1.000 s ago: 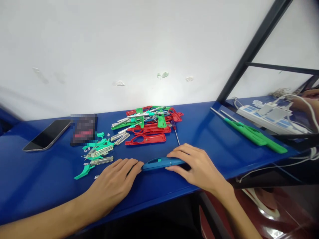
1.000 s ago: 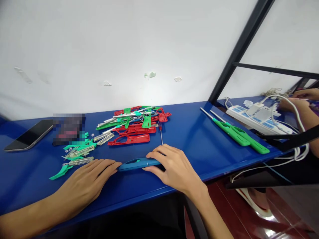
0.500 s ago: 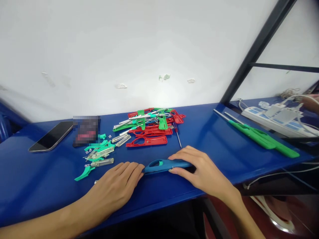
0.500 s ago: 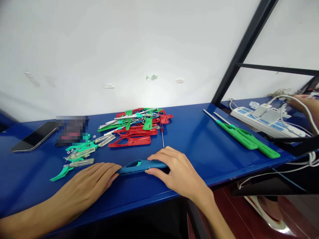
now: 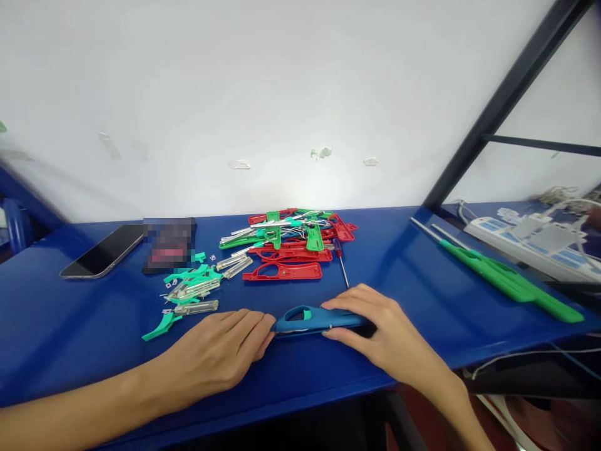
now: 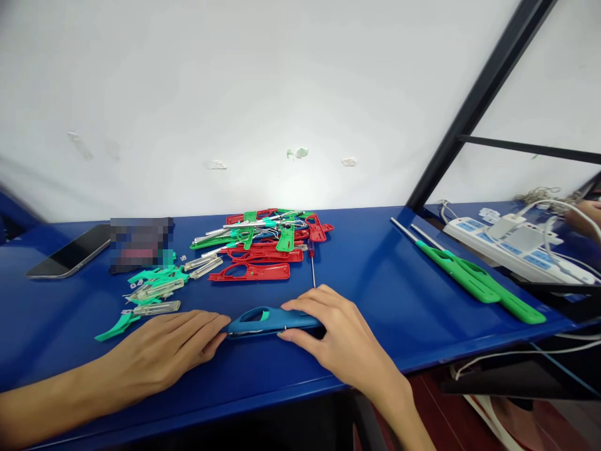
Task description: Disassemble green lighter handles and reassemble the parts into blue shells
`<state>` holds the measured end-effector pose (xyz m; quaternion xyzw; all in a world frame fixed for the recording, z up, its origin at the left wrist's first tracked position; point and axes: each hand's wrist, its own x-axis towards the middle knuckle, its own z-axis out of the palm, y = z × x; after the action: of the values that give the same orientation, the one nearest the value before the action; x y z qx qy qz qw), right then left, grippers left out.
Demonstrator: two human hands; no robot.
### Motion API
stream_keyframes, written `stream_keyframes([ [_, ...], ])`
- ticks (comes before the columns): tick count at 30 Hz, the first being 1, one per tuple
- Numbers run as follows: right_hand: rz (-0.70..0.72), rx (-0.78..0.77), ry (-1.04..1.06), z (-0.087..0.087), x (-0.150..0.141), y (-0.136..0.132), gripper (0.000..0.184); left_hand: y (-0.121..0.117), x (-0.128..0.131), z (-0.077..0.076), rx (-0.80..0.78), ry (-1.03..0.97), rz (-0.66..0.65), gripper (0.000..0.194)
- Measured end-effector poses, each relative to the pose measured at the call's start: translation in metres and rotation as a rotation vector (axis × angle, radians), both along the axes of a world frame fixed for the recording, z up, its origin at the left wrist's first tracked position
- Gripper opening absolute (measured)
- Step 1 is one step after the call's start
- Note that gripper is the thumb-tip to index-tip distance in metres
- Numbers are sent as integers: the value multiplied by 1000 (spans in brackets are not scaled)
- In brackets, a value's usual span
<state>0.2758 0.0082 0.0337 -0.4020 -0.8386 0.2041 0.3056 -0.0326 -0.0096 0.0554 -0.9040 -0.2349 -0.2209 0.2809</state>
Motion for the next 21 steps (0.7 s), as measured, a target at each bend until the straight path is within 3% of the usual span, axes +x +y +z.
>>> stream_keyframes([
  [12,-46,-128,21,5,-2,0,28,5,-5,0,45,-14,-10,22],
  [21,-109,-262,55,5,-1,2,27,11,-10,-10,-107,-60,45,29],
])
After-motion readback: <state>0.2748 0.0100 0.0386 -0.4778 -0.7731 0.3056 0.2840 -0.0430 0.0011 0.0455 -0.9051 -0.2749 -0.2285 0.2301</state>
